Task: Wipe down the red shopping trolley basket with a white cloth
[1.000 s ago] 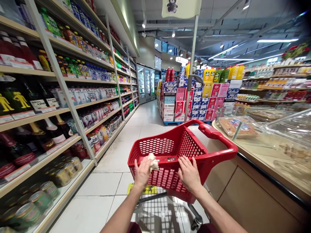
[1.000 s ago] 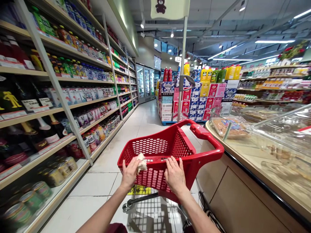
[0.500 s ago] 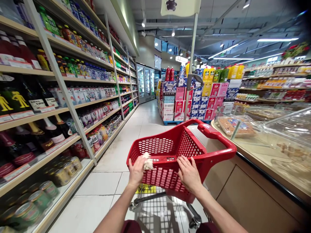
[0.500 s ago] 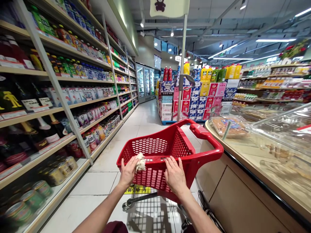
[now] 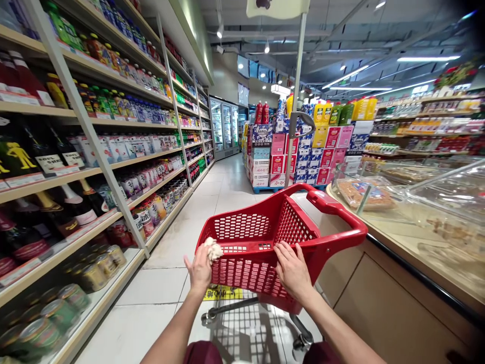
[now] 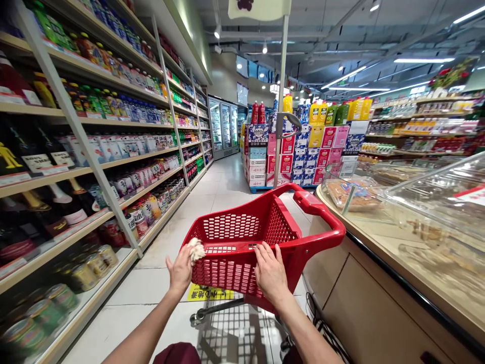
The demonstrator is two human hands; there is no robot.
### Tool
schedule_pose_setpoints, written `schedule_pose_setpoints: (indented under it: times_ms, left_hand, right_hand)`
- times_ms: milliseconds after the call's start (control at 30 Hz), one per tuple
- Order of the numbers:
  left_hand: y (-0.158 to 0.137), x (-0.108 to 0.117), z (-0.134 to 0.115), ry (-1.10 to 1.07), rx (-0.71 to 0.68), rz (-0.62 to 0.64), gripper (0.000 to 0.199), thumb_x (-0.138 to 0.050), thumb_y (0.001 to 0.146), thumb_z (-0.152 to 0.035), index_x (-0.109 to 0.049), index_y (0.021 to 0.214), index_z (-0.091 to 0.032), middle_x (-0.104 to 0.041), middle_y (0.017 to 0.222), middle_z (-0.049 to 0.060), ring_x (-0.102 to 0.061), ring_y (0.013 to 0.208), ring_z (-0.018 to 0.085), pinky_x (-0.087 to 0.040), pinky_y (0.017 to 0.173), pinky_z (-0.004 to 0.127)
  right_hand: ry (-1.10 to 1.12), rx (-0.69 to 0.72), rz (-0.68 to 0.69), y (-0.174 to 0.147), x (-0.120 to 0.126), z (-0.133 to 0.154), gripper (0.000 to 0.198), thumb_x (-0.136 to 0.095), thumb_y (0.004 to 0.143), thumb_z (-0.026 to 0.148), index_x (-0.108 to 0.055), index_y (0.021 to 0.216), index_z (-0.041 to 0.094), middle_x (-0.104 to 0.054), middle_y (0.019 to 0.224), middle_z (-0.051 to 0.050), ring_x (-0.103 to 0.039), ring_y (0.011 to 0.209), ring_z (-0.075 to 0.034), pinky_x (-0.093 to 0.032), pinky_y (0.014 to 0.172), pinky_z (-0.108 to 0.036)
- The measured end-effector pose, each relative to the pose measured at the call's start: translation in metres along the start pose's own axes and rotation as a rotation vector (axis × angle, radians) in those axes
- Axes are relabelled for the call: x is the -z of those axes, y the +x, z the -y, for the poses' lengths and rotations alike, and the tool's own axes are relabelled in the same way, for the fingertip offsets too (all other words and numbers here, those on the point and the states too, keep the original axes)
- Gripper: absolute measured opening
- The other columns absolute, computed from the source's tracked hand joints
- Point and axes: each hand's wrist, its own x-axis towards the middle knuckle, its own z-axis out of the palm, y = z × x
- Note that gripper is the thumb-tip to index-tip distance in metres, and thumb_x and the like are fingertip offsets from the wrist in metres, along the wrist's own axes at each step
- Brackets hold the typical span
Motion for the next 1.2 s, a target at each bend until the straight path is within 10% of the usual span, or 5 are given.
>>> schedule_pose_setpoints:
  times_ms: [233, 433, 667, 867, 1200]
  left_hand:
    - [-0.002, -0.002, -0.026, -0.090, -0.269, 0.103, 0.041, -0.032, 0.081, -0.009, -0.052, 0.114, -0.024, -0.052, 0.125, 0.006, -0.046, 0.115, 0.019, -0.011, 0.104, 0.055]
    - [-0.002, 0.005, 0.011, -0.010, 0.167, 0.056, 0.040, -0.028, 0.083, -0.011, -0.053, 0.112, -0.020, -0.053, 0.122, 0.011, -0.049, 0.112, 0.023, -0.015, 0.099, 0.062]
    - [-0.001, 0.004, -0.031, -0.094, -0.250, 0.156, 0.039, -0.033, 0.084, -0.013, -0.049, 0.117, -0.026, -0.054, 0.123, 0.003, -0.048, 0.113, 0.018, -0.011, 0.105, 0.055]
    - [0.002, 0.012, 0.005, -0.086, 0.121, 0.132, 0.039, -0.029, 0.083, -0.011, -0.052, 0.113, -0.022, -0.053, 0.123, 0.009, -0.050, 0.111, 0.021, -0.015, 0.099, 0.062]
    - [0.006, 0.013, -0.087, -0.793, 0.169, 0.174, 0.043, -0.044, 0.071, -0.013, -0.053, 0.112, -0.022, -0.059, 0.115, 0.005, -0.052, 0.107, 0.019, -0.024, 0.102, 0.045]
  right_hand:
    - [-0.004, -0.004, -0.027, -0.002, -0.001, 0.000, 0.037, -0.038, 0.078, 0.017, -0.058, 0.110, 0.015, -0.059, 0.114, -0.007, -0.046, 0.112, -0.021, -0.013, 0.105, -0.041]
    - [-0.004, -0.001, -0.043, -0.004, -0.005, 0.000, 0.038, -0.038, 0.077, 0.016, -0.058, 0.109, 0.013, -0.059, 0.114, -0.007, -0.046, 0.113, -0.021, -0.013, 0.105, -0.041]
    - [-0.027, 0.006, -0.041, -0.007, -0.005, -0.001, 0.038, -0.038, 0.078, 0.017, -0.058, 0.110, 0.015, -0.059, 0.114, -0.007, -0.046, 0.112, -0.021, -0.014, 0.105, -0.041]
    - [-0.032, -0.016, -0.045, -0.006, -0.003, 0.002, 0.035, -0.040, 0.078, 0.018, -0.059, 0.107, 0.015, -0.060, 0.113, -0.008, -0.046, 0.112, -0.022, -0.015, 0.105, -0.044]
    - [0.463, 0.017, -0.014, 0.014, -0.027, 0.063, 0.042, -0.032, 0.083, 0.016, -0.047, 0.122, 0.016, -0.052, 0.122, -0.011, -0.046, 0.114, -0.018, -0.042, 0.093, -0.035]
